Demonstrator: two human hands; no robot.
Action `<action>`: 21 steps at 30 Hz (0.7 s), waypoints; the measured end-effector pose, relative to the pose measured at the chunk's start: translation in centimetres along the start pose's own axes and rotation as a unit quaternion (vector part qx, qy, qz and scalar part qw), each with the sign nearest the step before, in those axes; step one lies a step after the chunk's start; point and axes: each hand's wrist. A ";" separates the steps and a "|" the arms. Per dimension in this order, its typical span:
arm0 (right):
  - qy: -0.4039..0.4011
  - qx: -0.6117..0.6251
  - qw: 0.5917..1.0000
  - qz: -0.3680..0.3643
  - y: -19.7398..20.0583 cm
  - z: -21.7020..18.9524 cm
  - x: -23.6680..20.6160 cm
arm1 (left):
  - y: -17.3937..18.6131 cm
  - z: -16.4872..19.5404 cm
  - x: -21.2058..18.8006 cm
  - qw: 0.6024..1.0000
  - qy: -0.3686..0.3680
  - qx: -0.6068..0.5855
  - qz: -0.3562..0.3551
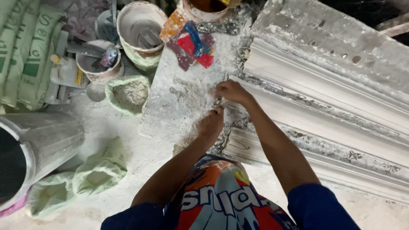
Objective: The person rinses a red sponge under a tap, wrings it out, and wipes down long white plaster cornice moldings laid on a work table. They also use a small scraping tool to remove residue from the molded grooves, working along the lengths of the pieces.
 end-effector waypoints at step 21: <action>0.051 0.236 0.923 0.299 -0.5 5.0 -2.7 | 4.2 2.0 8.3 0.976 0.064 -0.109 -0.178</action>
Point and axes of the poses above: each hand's wrist, its own x-axis towards the middle knuckle, its own y-axis out of the back of the hand, z = x × y, and after that the axes turned 2 degrees about x, right-handed
